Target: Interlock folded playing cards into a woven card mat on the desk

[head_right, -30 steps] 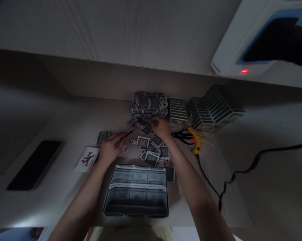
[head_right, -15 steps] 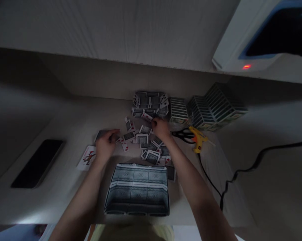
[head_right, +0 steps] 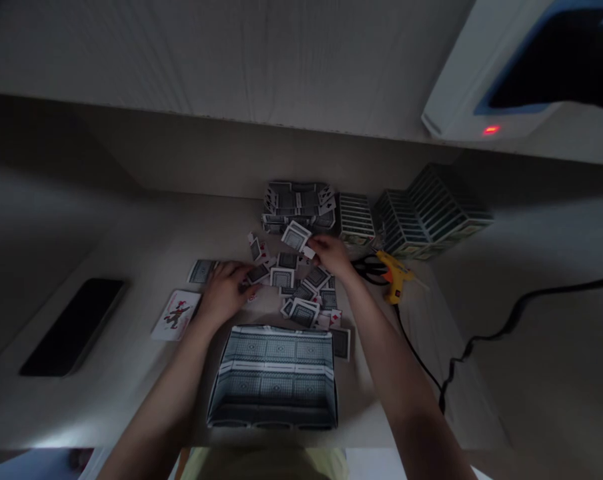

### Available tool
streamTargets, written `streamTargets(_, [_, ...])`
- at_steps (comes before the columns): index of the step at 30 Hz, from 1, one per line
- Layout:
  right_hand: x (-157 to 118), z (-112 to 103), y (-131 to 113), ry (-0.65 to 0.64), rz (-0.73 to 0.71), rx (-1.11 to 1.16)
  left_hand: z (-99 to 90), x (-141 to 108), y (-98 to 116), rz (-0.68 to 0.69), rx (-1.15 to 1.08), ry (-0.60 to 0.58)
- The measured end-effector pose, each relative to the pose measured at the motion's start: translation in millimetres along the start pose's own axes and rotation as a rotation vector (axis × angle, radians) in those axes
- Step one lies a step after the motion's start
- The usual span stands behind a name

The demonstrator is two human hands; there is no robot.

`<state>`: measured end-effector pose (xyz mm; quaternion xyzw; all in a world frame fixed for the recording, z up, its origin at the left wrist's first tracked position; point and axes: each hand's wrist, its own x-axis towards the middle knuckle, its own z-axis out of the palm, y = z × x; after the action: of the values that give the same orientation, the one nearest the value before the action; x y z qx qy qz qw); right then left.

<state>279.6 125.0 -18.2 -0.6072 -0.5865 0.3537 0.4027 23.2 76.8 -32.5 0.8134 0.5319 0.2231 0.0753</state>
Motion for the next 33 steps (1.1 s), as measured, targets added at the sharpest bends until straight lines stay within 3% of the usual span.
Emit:
streamTargets(5, [-2.6, 2.1, 0.3, 0.026, -0.068, -0.026, 2.3, 0.5, -3.6, -0.007, -0.018, 0.010])
streamTargets(22, [-16.4, 7.8, -17.5, 0.328, -0.390, -0.062, -1.8, 3.1, 1.6, -0.004, -0.078, 0.030])
streamTargets(25, [-15.0, 8.5, -18.8, 0.362, -0.348, 0.014, -2.0, 3.9, 1.3, 0.002, -0.117, 0.045])
streamTargets(28, [-11.0, 8.1, -16.0, 0.385, -0.217, 0.141, -2.3, 4.2, 0.0, -0.022, -0.134, 0.087])
streamTargets(33, [-10.1, 11.3, -5.1, 0.316, -0.068, 0.247, -2.3, 3.3, -2.6, -0.170, -0.135, 0.205])
